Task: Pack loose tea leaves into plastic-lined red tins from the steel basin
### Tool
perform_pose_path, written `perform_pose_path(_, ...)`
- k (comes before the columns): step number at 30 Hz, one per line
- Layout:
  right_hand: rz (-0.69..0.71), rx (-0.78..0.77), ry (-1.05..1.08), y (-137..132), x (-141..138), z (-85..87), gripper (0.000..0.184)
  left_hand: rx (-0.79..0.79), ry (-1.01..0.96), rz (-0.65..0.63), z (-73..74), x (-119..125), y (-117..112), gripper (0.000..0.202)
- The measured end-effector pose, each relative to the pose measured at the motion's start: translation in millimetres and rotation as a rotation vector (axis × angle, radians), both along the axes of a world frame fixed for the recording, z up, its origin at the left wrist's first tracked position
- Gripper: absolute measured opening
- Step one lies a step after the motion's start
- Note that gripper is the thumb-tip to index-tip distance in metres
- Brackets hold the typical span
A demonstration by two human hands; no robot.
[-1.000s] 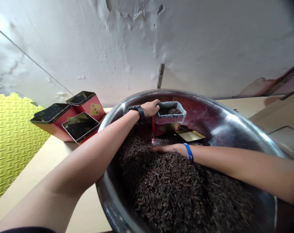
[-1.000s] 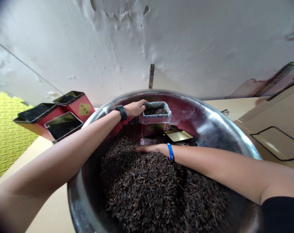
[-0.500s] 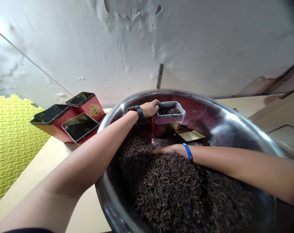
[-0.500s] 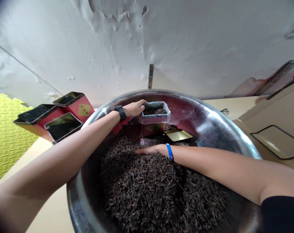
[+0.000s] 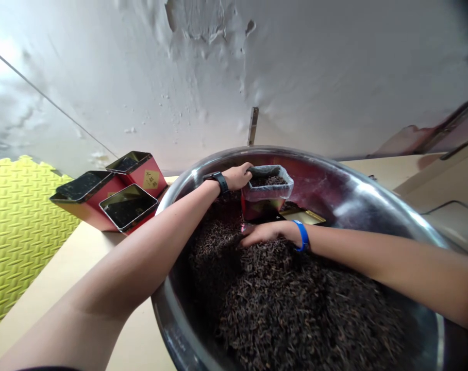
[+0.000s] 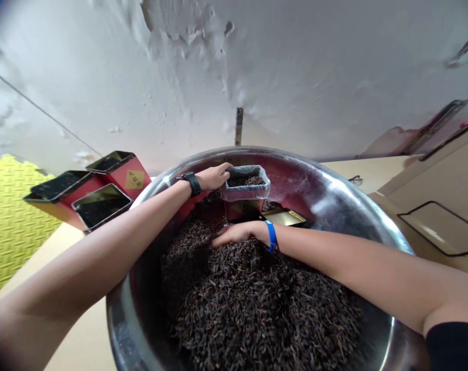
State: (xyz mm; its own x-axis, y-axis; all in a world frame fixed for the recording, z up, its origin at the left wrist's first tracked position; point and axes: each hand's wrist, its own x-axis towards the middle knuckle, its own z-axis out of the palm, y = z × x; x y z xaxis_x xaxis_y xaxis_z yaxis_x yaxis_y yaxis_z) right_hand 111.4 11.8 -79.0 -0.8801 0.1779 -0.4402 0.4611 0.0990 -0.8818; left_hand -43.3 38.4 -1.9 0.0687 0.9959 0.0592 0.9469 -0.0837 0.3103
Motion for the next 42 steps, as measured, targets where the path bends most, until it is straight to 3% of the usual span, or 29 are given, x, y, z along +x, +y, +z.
perform_pose_path(5, 0.216, 0.246, 0.055, -2.4, 0.8, 29.2, 0.044, 0.006, 0.006, 0.007, -0.8, 0.0, 0.4, 0.042)
perform_pose_path(8, 0.298, 0.418, 0.141, -6.8, -1.5, 44.4, 0.047, 0.018, 0.006, 0.001, -2.4, -1.0, 1.7, 0.042)
perform_pose_path(14, 0.275, 0.797, 0.27, -16.2, 3.4, 70.9, 0.04, 0.037, -0.017, -0.014, -4.8, -2.4, 4.5, 0.041)
perform_pose_path(17, 0.275, 0.853, 0.374, -18.7, 8.6, 83.1, 0.031, 0.044, -0.005, -0.02, -4.2, -1.9, 4.9, 0.041)
perform_pose_path(22, 0.221, 0.972, 0.353, -19.1, 12.7, 97.5, 0.028, 0.073, 0.007, -0.017, -1.7, -1.7, 4.0, 0.041)
perform_pose_path(30, 0.154, 1.171, 0.377, -9.8, 19.0, 113.2, 0.036, 0.208, -0.036, -0.109, 4.4, -0.8, 3.0, 0.032)
perform_pose_path(34, 0.031, 1.344, 0.37, 5.9, 23.9, 117.4, 0.04, 0.192, -0.069, -0.202, 4.6, 0.2, 2.7, 0.03)
perform_pose_path(37, -0.044, 1.467, 0.299, 22.9, 26.2, 113.0, 0.041, 0.173, -0.101, -0.286, 3.1, 1.2, 2.1, 0.026)
perform_pose_path(42, -0.024, 1.597, 0.182, 47.6, 28.1, 92.5, 0.033, 0.171, -0.146, -0.309, 3.9, 6.7, -2.7, 0.028)
